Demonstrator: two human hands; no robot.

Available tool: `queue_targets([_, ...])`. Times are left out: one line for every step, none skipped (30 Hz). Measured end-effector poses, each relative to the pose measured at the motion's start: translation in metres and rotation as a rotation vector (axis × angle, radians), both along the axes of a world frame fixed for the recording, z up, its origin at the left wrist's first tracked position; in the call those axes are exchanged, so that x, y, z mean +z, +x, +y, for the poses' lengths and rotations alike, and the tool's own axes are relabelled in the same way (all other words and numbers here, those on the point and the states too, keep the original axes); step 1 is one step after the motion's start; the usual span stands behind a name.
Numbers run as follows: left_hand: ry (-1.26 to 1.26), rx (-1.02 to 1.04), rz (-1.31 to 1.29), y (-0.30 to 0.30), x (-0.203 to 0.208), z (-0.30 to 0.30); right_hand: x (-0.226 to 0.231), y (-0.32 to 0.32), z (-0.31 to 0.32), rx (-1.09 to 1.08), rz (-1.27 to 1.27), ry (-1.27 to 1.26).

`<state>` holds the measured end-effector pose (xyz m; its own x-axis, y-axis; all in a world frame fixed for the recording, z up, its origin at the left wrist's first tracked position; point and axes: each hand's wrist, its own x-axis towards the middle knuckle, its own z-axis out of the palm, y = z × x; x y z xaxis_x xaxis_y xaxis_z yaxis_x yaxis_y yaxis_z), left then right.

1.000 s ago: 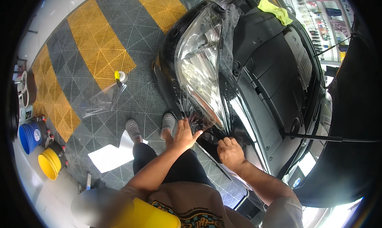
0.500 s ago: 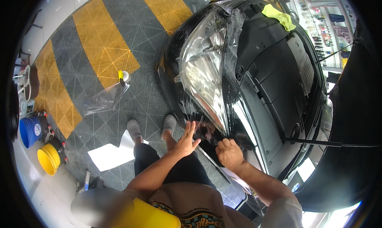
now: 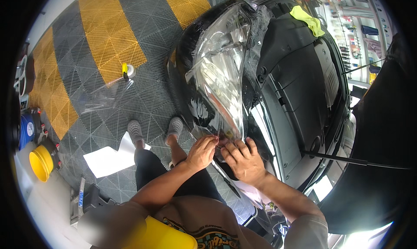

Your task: The person applies a transparent protective film to a car headlight. They smooth the film with a squeegee, spray liquid to aid adhesion, trim excess film with a knife, and wipe the surface with a cloth.

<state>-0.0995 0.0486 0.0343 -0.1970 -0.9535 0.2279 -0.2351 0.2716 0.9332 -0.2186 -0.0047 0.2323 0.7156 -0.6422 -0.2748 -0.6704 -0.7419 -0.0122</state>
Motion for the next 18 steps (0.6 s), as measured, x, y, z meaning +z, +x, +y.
queue_targets([-0.016,0.004,0.015,0.003,0.002,0.001,-0.001,-0.003,-0.003,0.041,0.021,-0.051])
queue_targets([-0.032,0.008,0.029,0.006,0.004,0.003,0.0,-0.003,-0.005,0.047,0.003,-0.016])
queue_targets([-0.05,0.019,0.043,0.009,0.003,0.002,0.002,-0.002,-0.009,0.078,-0.014,0.032])
queue_targets([0.006,0.079,-0.003,0.012,0.003,-0.001,0.004,0.0,-0.012,0.108,-0.03,0.08])
queue_targets([-0.056,0.173,-0.074,0.012,-0.007,-0.006,0.006,0.001,-0.015,0.137,-0.044,0.128])
queue_targets([-0.039,0.136,-0.075,0.014,-0.021,-0.011,0.003,0.008,-0.017,0.151,-0.107,0.084])
queue_targets([-0.021,0.104,-0.072,0.017,-0.036,-0.016,0.0,0.009,-0.019,0.122,-0.087,0.105])
queue_targets([-0.009,0.09,-0.094,0.018,-0.048,-0.019,-0.006,0.007,-0.019,0.09,-0.066,0.125])
queue_targets([0.01,0.046,-0.141,0.02,-0.05,-0.022,-0.011,0.005,-0.018,0.055,-0.047,0.149])
queue_targets([0.028,0.001,-0.188,0.021,-0.051,-0.024,-0.018,0.005,-0.016,0.087,-0.088,0.117])
queue_targets([0.046,-0.045,-0.236,0.021,-0.051,-0.025,-0.02,0.002,-0.013,0.062,-0.05,0.131])
queue_targets([-0.02,-0.001,-0.241,0.021,-0.048,-0.026,-0.021,0.0,-0.009,0.04,-0.016,0.141])
queue_targets([-0.012,-0.007,-0.261,0.019,-0.05,-0.024,-0.022,-0.002,-0.006,0.017,0.019,0.15])
queue_targets([-0.004,-0.012,-0.28,0.016,-0.054,-0.02,-0.023,-0.003,-0.005,0.018,0.035,0.15])
queue_targets([0.007,-0.019,-0.297,0.014,-0.054,-0.017,-0.023,-0.005,-0.003,0.017,0.052,0.155])
queue_targets([0.009,-0.024,-0.292,0.012,-0.055,-0.016,-0.022,-0.007,-0.001,0.016,0.069,0.159])
queue_targets([0.027,-0.034,-0.29,0.01,-0.056,-0.015,-0.023,-0.01,0.002,0.013,0.081,0.145])
queue_targets([0.047,-0.043,-0.29,0.009,-0.056,-0.013,-0.024,-0.014,0.006,0.012,0.09,0.134])
